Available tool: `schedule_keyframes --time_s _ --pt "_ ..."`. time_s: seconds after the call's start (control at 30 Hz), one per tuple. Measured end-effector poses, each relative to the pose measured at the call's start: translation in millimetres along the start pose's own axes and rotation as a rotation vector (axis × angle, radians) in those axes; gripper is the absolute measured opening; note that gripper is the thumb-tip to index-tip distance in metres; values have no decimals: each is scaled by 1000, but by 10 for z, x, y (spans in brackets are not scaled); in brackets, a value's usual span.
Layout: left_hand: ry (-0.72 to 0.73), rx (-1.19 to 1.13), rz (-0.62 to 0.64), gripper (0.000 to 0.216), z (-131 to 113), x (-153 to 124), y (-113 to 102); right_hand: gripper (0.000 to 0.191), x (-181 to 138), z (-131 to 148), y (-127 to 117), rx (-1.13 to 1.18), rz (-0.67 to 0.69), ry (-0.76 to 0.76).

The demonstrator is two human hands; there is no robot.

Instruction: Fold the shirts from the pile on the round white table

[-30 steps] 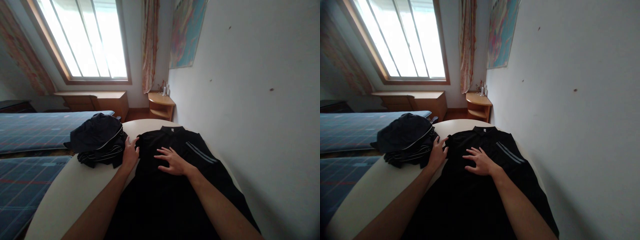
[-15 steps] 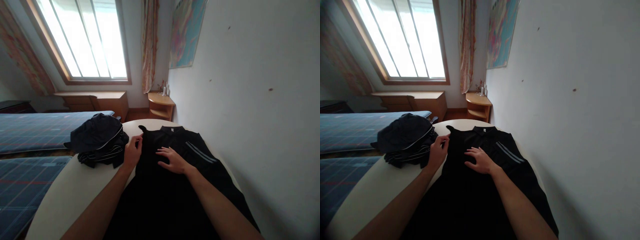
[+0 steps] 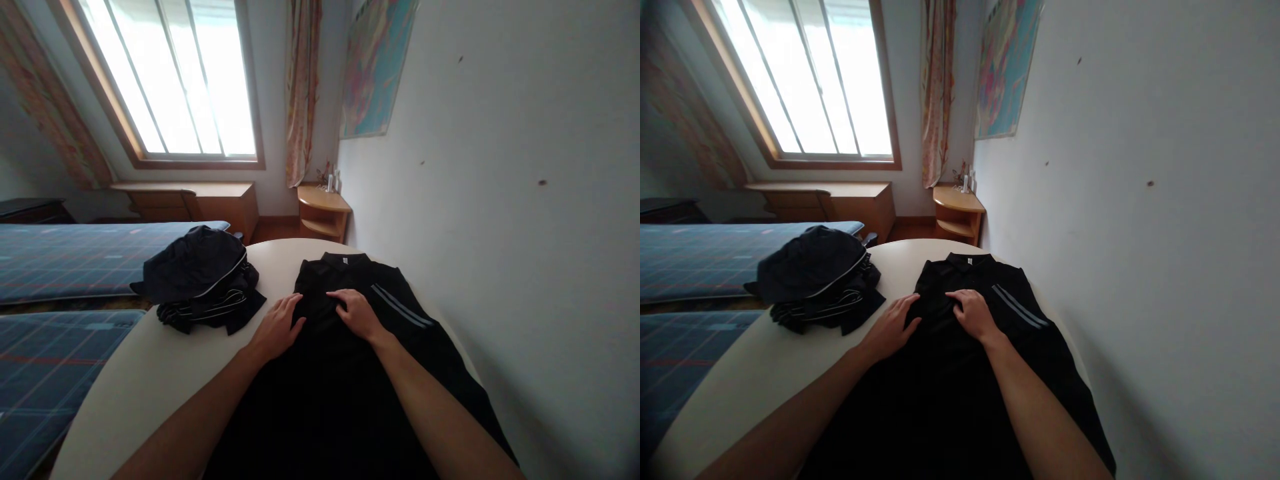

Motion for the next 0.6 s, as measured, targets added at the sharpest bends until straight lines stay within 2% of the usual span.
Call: schedule_keyframes --time_s 0.1,0.2,0.27,0.4,0.5,0.6 --pt "-15 10 51 39 32 -24 -14 28 18 -37 -45 45 -63 36" --pt "-24 33 91 52 44 -25 -18 22 -1 -35 -117 75 -141 17" --pt "-30 41 96 58 51 -19 -24 19 -20 -5 -113 42 -117 -12" --pt "-23 22 54 46 59 -3 -70 21 -8 82 -69 -41 -18 -43" --pt "-20 -2 28 40 60 2 -101 30 102 149 -68 -77 -35 -24" --pt "-34 1 16 40 63 5 -114 30 299 235 57 -118 4 -25"
Point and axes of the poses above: each hand's wrist, its own x-axis towards the middle knuckle, its own y-axis out of the palm, z = x × y, the point moved 7 cm from there along x, towards the middle knuckle, and after that the axes turned 7 degrees about y, right-handed, at the moved point
